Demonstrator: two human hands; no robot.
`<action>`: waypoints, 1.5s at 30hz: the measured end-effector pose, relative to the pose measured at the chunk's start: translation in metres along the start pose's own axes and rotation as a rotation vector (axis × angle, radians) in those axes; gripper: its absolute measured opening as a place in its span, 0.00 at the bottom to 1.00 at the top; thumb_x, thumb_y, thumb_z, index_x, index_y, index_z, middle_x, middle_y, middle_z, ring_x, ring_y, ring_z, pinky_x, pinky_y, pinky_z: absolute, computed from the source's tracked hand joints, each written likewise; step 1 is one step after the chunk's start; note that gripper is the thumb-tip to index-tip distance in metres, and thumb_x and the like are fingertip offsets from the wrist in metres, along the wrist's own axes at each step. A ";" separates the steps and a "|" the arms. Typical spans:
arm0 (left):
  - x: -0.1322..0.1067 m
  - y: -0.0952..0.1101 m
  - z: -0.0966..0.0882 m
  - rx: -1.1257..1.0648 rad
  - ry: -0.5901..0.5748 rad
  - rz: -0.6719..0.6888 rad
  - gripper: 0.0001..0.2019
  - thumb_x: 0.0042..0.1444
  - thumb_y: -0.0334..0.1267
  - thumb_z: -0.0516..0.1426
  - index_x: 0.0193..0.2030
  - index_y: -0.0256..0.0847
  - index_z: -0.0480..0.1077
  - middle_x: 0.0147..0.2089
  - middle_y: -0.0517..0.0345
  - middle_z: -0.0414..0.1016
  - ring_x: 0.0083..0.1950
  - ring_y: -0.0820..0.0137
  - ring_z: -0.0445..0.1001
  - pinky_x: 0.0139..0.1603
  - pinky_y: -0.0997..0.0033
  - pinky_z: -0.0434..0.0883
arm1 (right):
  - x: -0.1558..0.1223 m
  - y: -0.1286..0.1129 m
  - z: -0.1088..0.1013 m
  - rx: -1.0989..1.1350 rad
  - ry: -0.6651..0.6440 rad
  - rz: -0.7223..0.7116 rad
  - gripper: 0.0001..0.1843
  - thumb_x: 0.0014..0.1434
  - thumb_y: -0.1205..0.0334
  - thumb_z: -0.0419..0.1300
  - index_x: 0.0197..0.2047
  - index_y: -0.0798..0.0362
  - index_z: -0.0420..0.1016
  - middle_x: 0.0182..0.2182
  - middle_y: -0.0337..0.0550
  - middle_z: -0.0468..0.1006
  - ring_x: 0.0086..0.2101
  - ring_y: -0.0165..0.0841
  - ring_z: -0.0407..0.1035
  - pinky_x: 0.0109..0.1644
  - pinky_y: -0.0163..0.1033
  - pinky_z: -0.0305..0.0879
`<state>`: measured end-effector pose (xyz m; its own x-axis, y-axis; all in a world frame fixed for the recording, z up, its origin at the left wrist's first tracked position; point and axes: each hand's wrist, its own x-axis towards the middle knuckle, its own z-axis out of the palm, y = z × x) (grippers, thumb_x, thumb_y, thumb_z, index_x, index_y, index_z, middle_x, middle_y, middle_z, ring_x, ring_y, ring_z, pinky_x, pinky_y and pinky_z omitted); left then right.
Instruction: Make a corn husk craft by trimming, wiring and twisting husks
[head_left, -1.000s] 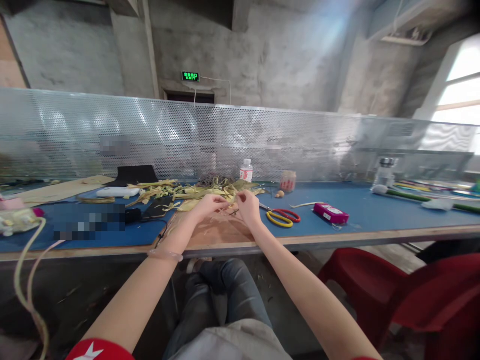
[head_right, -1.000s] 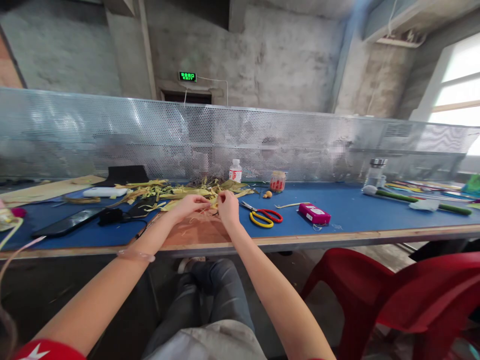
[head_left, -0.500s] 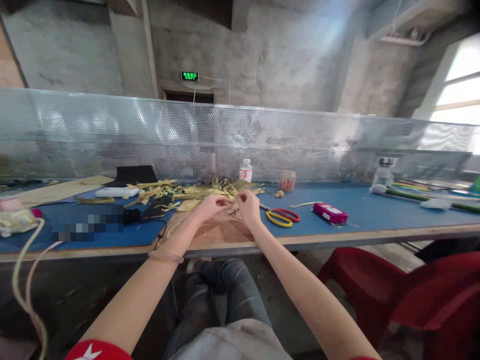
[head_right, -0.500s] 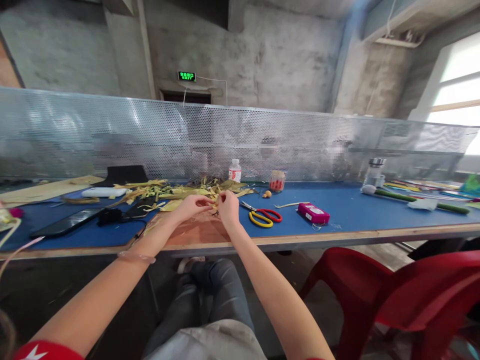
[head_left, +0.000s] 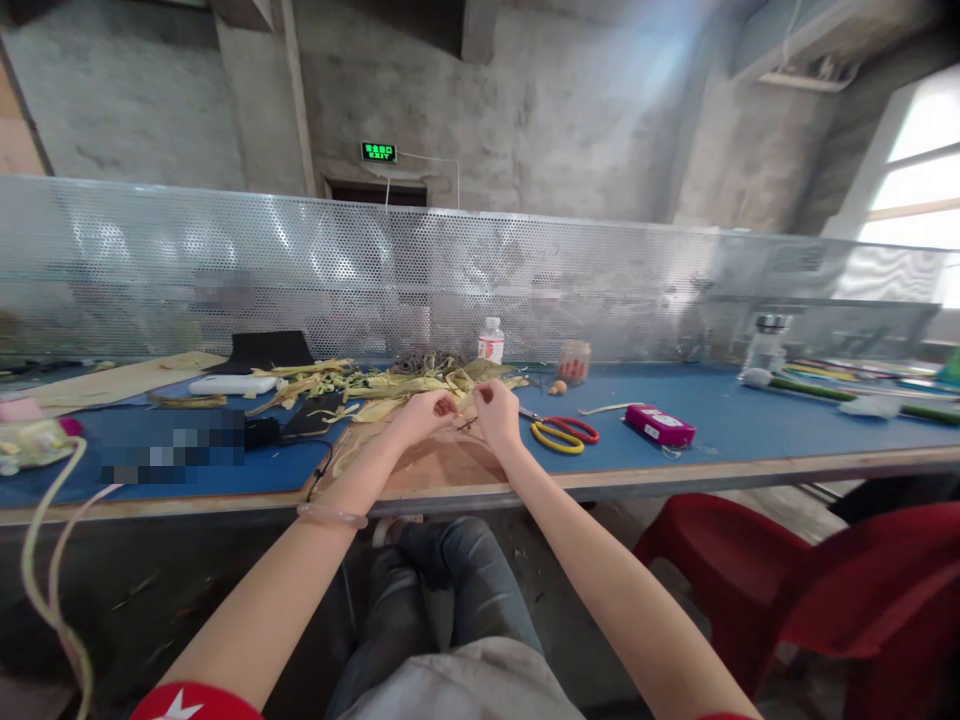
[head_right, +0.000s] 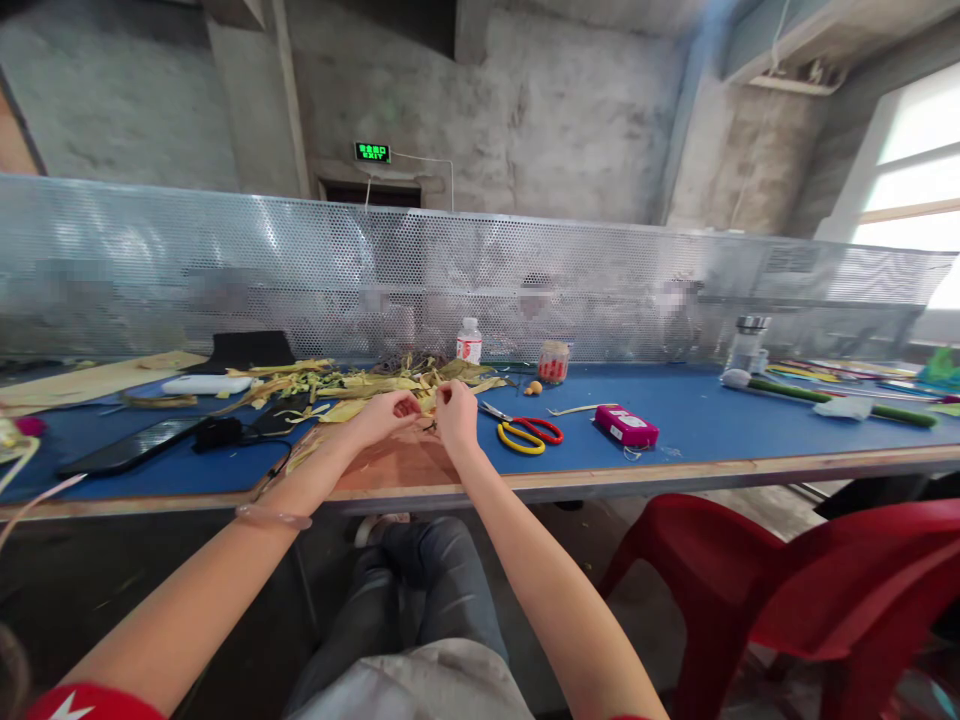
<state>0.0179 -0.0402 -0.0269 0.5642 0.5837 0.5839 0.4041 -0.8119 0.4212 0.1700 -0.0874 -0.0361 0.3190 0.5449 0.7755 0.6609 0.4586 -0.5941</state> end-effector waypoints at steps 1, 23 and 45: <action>0.000 0.000 0.000 0.009 -0.003 -0.001 0.05 0.47 0.35 0.57 0.31 0.37 0.70 0.29 0.57 0.73 0.31 0.71 0.70 0.33 0.72 0.67 | 0.000 0.000 0.000 0.002 0.003 0.002 0.08 0.52 0.68 0.51 0.29 0.54 0.71 0.27 0.44 0.75 0.31 0.34 0.67 0.37 0.37 0.62; -0.001 -0.002 0.000 0.143 -0.032 0.012 0.02 0.47 0.33 0.56 0.30 0.39 0.66 0.29 0.58 0.71 0.30 0.69 0.68 0.33 0.71 0.65 | 0.001 0.000 -0.001 0.022 0.042 0.004 0.08 0.52 0.67 0.51 0.29 0.54 0.71 0.27 0.44 0.74 0.30 0.35 0.67 0.36 0.37 0.61; -0.001 0.005 -0.002 0.022 -0.013 0.083 0.15 0.49 0.35 0.57 0.45 0.42 0.66 0.29 0.62 0.66 0.31 0.71 0.66 0.34 0.74 0.64 | 0.001 0.000 -0.002 0.108 0.045 0.073 0.04 0.49 0.66 0.52 0.27 0.53 0.68 0.25 0.41 0.75 0.28 0.32 0.68 0.35 0.35 0.61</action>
<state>0.0180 -0.0454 -0.0241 0.6058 0.5147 0.6067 0.3710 -0.8573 0.3568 0.1713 -0.0884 -0.0345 0.3958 0.5485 0.7365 0.5584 0.4930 -0.6672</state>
